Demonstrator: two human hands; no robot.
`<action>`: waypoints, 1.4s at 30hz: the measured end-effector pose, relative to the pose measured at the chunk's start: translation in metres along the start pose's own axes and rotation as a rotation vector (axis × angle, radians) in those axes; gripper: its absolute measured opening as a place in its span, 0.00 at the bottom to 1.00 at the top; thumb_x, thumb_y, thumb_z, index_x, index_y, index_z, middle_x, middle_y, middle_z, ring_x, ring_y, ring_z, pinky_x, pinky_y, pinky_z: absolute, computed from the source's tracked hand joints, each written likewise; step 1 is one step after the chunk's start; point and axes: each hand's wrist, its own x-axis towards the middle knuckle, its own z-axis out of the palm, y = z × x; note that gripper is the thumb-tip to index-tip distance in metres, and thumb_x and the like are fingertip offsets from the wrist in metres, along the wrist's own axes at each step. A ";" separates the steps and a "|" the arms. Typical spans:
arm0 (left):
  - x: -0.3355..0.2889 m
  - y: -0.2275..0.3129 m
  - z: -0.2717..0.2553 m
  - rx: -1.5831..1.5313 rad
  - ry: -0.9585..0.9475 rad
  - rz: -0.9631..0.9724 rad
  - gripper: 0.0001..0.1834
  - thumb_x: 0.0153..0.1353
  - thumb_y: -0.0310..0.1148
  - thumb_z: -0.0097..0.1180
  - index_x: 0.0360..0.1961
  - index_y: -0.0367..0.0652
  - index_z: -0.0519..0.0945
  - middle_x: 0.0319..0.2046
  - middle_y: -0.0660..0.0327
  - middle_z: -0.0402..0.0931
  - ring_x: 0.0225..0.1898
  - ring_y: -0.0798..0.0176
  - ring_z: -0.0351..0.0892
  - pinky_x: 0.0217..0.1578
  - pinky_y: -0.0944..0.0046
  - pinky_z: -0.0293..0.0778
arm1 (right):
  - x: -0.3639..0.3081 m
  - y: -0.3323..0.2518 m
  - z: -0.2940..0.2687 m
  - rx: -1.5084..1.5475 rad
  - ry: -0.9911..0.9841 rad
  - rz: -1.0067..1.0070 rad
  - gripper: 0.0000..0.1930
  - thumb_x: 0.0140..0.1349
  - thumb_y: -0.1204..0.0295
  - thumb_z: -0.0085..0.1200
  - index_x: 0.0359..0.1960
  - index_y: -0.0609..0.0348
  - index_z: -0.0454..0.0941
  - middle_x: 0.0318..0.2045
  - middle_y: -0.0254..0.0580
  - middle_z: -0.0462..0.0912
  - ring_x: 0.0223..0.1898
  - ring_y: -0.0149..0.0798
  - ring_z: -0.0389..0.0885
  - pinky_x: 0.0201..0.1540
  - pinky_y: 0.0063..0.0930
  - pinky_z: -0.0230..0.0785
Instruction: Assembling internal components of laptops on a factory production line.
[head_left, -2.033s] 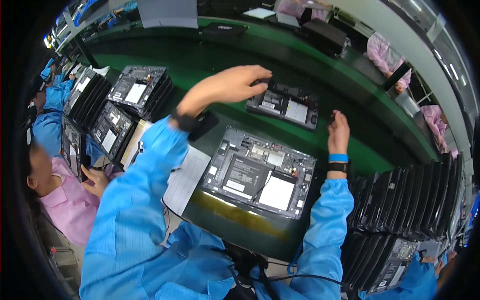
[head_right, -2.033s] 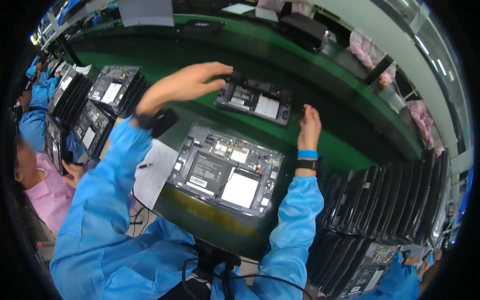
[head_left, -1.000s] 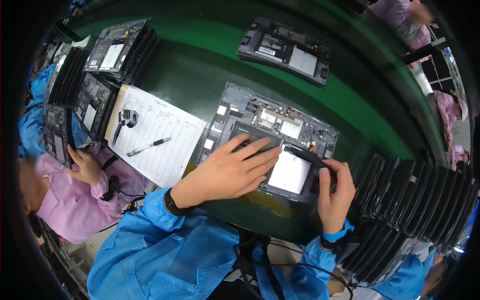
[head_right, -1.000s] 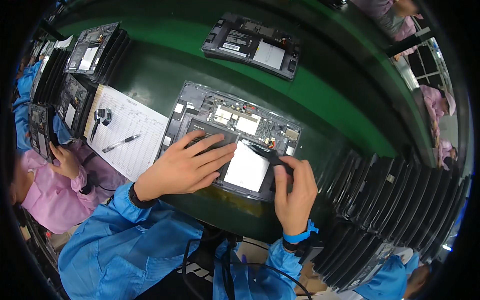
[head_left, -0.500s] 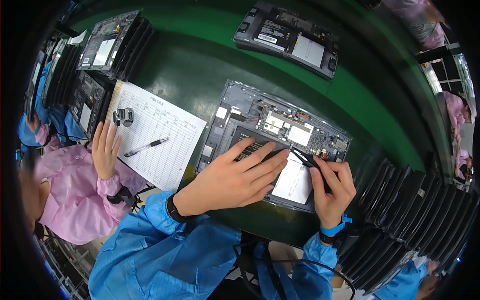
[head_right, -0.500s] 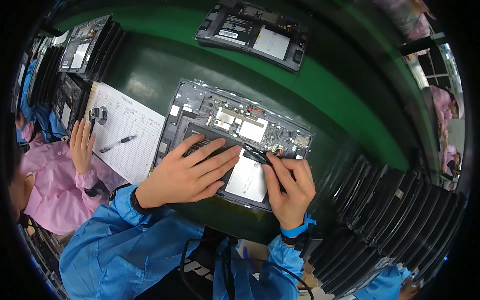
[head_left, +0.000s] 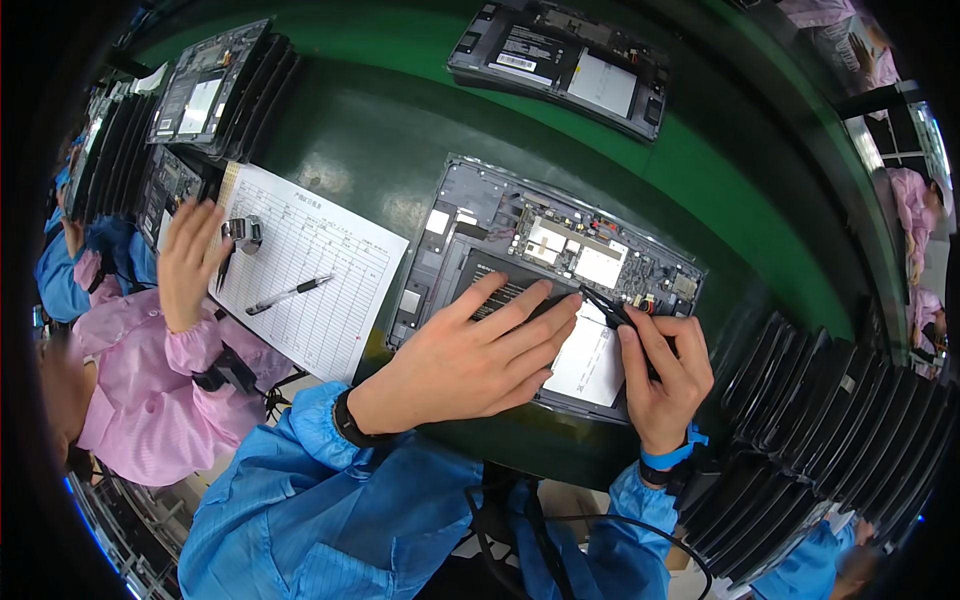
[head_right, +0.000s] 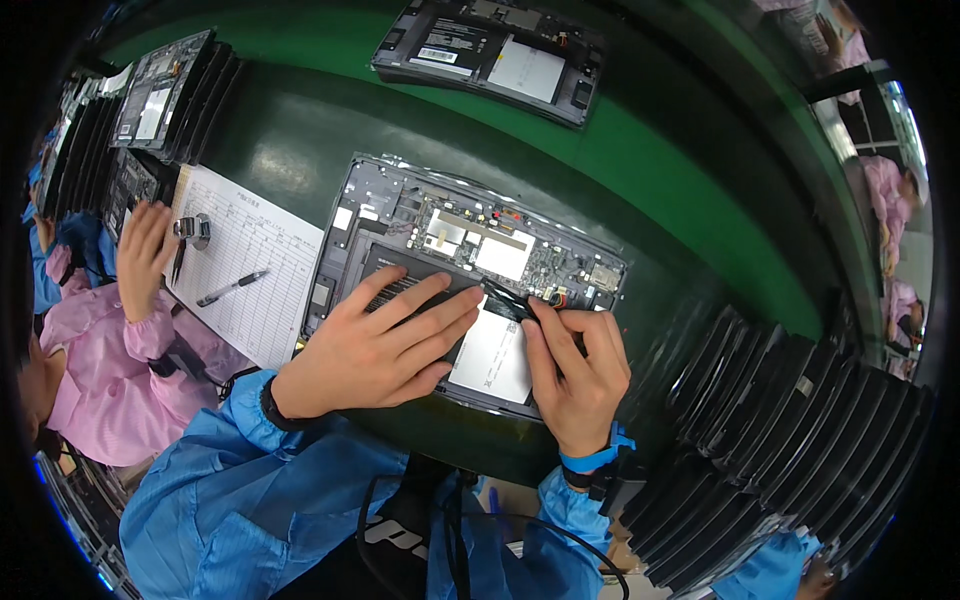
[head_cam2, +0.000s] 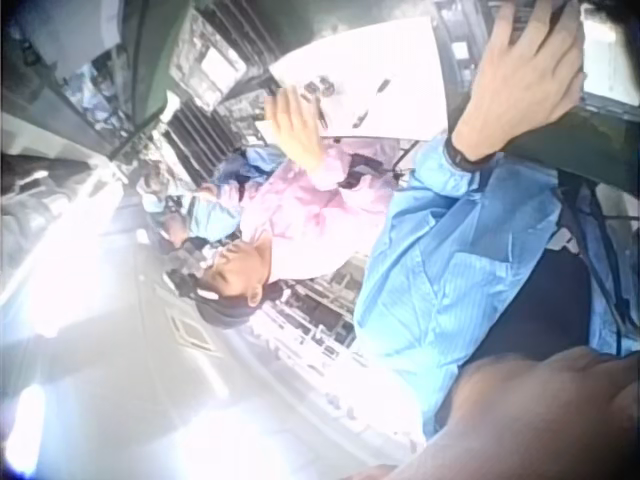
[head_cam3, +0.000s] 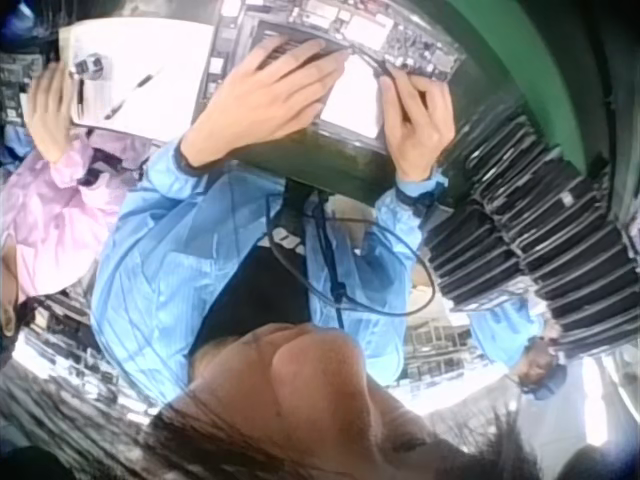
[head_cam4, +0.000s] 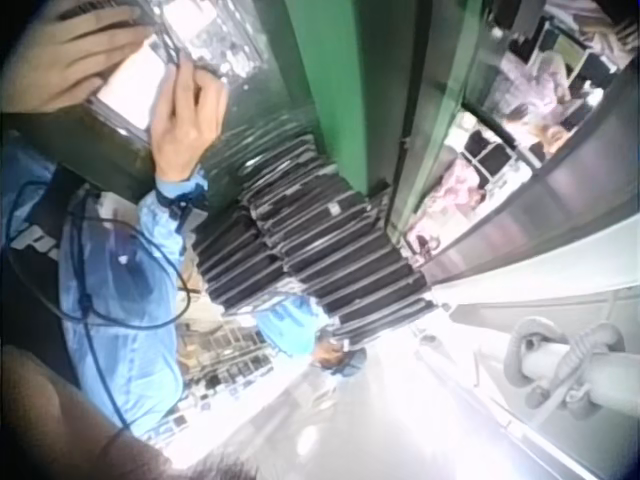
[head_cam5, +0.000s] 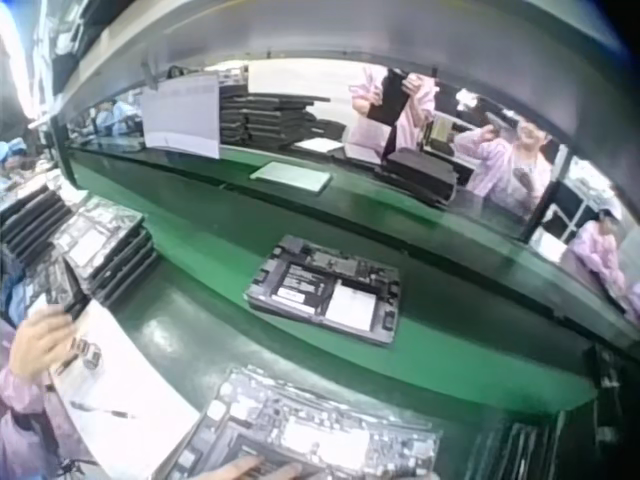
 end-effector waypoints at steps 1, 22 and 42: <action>0.001 0.001 0.000 0.001 0.014 -0.009 0.26 0.60 0.43 0.60 0.57 0.43 0.80 0.67 0.63 0.71 0.63 0.58 0.72 0.61 0.47 0.68 | 0.001 -0.001 -0.002 -0.022 -0.018 -0.010 0.13 0.53 0.81 0.69 0.43 0.63 0.88 0.31 0.40 0.79 0.31 0.40 0.77 0.33 0.33 0.69; 0.005 0.006 0.001 -0.123 0.062 -0.074 0.25 0.58 0.39 0.60 0.55 0.39 0.80 0.63 0.60 0.74 0.61 0.55 0.73 0.61 0.47 0.68 | 0.038 -0.011 -0.023 0.165 -0.271 0.420 0.09 0.61 0.71 0.66 0.37 0.66 0.86 0.24 0.41 0.81 0.22 0.32 0.74 0.24 0.26 0.62; 0.007 0.013 0.005 -0.114 0.084 -0.128 0.23 0.56 0.40 0.61 0.51 0.39 0.81 0.62 0.59 0.74 0.61 0.54 0.73 0.62 0.45 0.67 | 0.040 0.004 -0.014 0.336 -0.302 0.464 0.07 0.60 0.75 0.66 0.35 0.70 0.86 0.23 0.40 0.81 0.26 0.29 0.76 0.29 0.24 0.65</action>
